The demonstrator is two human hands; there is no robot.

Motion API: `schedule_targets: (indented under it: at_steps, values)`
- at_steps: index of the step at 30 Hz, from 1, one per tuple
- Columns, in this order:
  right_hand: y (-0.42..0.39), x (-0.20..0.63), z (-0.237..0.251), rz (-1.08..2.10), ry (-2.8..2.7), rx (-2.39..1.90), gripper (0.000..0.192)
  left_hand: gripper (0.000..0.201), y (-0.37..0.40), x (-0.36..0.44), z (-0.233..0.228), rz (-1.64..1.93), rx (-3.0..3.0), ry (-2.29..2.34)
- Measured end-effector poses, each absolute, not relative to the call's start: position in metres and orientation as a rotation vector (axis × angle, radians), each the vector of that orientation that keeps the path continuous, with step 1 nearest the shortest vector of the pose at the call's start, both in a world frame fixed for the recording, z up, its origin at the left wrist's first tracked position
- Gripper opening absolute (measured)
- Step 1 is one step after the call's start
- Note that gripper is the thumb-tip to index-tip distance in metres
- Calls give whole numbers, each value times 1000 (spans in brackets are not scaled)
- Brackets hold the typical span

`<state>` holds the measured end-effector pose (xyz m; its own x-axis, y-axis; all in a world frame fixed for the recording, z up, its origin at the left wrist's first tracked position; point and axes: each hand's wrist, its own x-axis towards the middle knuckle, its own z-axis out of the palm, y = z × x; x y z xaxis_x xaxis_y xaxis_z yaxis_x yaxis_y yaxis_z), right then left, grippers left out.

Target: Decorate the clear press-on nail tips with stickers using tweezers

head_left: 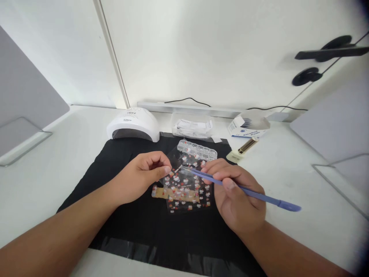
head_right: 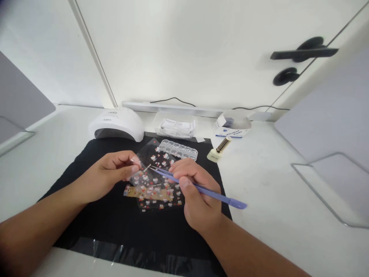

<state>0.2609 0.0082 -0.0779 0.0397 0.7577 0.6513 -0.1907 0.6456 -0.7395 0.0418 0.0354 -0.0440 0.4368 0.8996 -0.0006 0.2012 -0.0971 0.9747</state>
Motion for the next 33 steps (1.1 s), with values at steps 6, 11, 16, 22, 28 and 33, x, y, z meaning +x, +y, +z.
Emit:
schedule_targets:
  at_steps: [6, 11, 16, 22, 28, 33]
  values:
    - [11, 263, -80, 758, -1355, -542, 19, 17, 35, 41, -45, 894, 1602, 997]
    - [10, 265, -80, 682, -1393, -498, 18, 17, 34, 38, -46, 942, 1613, 967]
    - [7, 266, -80, 696, -1460, -463, 17, 15, 34, 39, -43, 973, 1629, 929]
    - [6, 265, -80, 779, -1439, -423, 18, 12, 33, 40, -40, 1094, 1625, 923]
    - [5, 265, -79, 766, -1426, -429, 17, 10, 30, 41, -39, 1098, 1485, 945]
    - [5, 265, -79, 771, -1426, -424, 19, 23, 31, 43, -44, 1090, 1390, 871]
